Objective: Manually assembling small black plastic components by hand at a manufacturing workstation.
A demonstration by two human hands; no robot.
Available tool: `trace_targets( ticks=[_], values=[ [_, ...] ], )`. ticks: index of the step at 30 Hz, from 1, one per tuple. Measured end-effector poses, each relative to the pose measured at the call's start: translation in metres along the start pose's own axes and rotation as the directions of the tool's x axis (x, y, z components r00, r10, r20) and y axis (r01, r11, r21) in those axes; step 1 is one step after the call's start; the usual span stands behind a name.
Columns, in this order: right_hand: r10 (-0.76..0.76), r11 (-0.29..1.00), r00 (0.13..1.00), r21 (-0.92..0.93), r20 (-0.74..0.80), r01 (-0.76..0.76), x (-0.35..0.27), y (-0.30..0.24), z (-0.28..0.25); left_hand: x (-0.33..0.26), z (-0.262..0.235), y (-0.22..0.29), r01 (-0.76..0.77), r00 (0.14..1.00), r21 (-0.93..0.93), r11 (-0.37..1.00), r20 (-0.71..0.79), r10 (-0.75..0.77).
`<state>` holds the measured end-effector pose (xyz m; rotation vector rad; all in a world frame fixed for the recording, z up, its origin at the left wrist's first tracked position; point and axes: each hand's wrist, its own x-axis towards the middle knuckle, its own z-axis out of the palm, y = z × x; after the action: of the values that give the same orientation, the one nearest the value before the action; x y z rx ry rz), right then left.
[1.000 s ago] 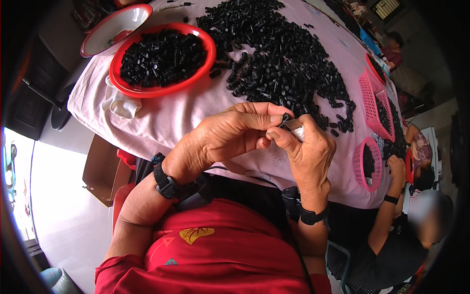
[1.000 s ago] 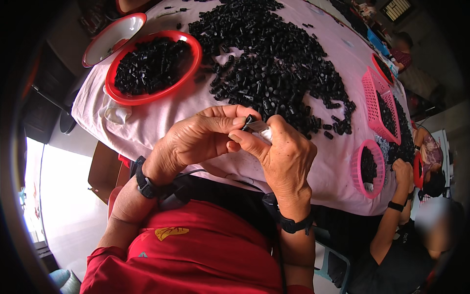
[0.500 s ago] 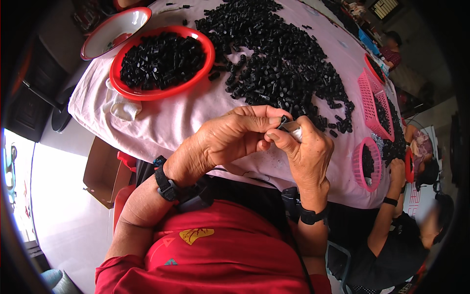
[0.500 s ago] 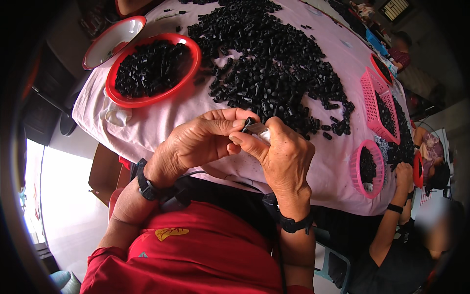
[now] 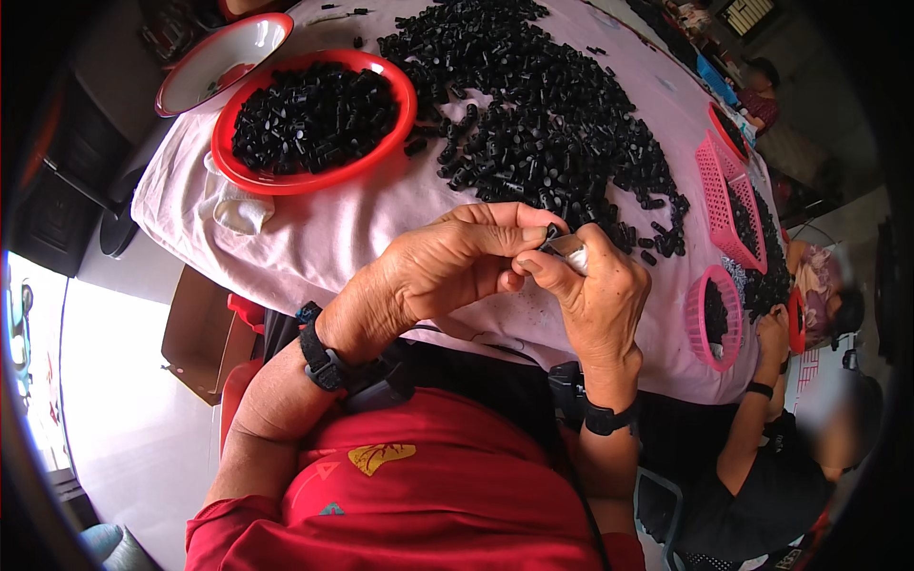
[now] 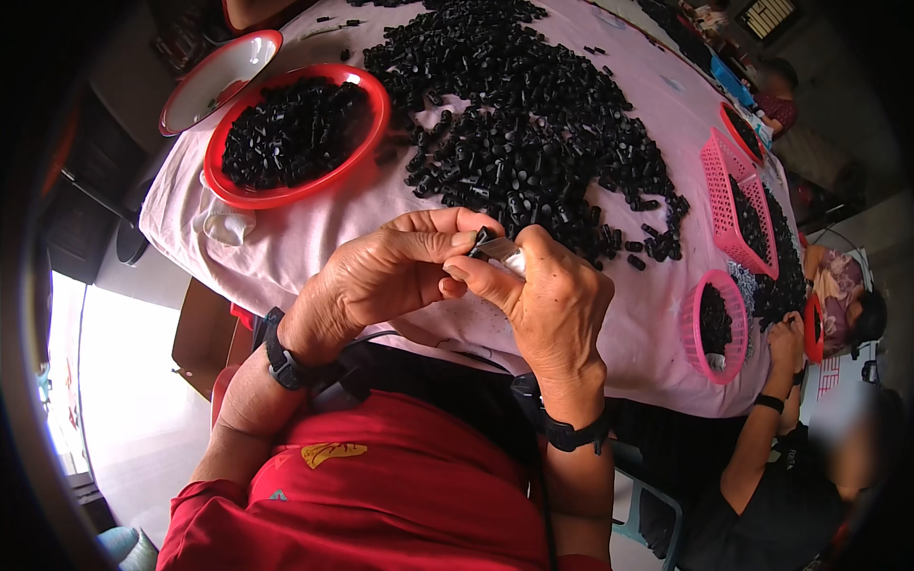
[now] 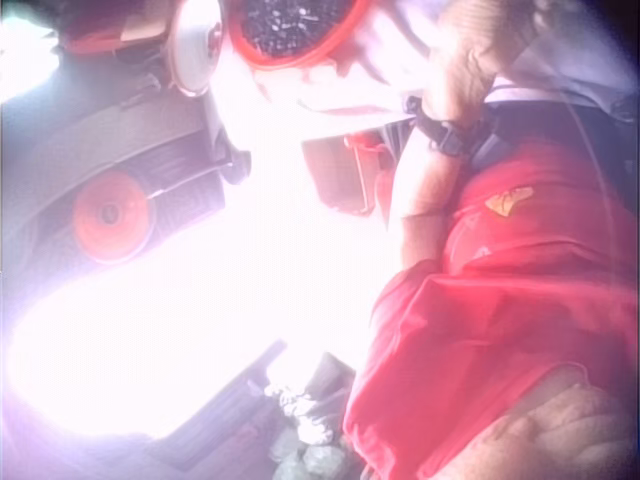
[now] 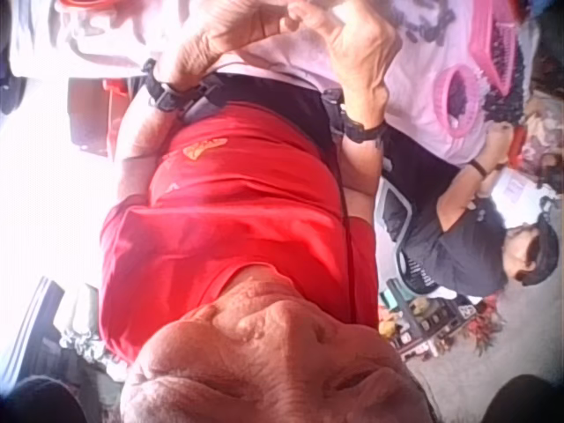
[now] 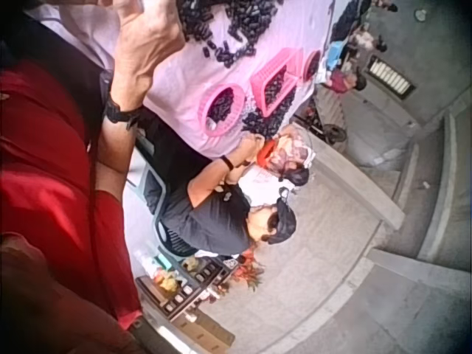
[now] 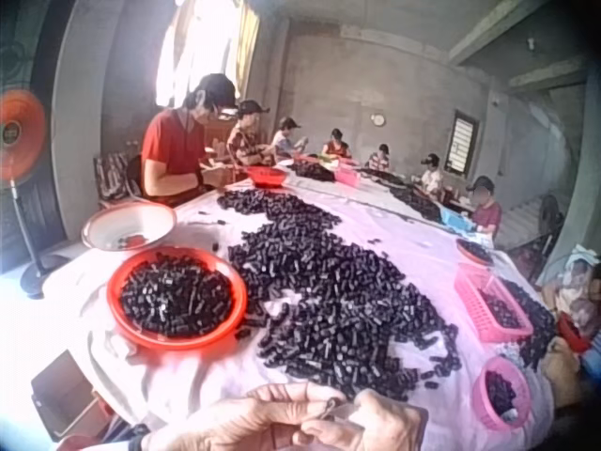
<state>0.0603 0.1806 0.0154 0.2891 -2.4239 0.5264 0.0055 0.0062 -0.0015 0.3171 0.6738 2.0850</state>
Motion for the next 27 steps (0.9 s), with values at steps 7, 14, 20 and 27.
trace_targets(
  ticks=[7, 14, 20, 27],
  values=[
    [0.020, 0.999, 0.999, 0.027, 0.041, -0.021, -0.0007, 0.0016, -0.0013, 0.0011, -0.0006, -0.0010, 0.002, 1.000, 0.014, 1.000, 0.000, -0.002],
    [0.030, 0.997, 0.998, 0.070, 0.046, -0.033, -0.0010, 0.0023, -0.0006, 0.0017, -0.0024, -0.0020, 0.003, 1.000, -0.004, 1.000, 0.008, -0.003],
    [0.004, 1.000, 0.999, -0.008, 0.036, -0.004, 0.0001, 0.0013, -0.0027, 0.0018, -0.0002, -0.0013, 0.004, 1.000, -0.047, 0.999, -0.002, -0.004],
    [0.032, 0.999, 0.998, 0.024, 0.057, -0.033, -0.0002, 0.0003, -0.0016, 0.0020, -0.0047, -0.0026, -0.002, 1.000, 0.018, 1.000, 0.005, 0.002]
  ],
)
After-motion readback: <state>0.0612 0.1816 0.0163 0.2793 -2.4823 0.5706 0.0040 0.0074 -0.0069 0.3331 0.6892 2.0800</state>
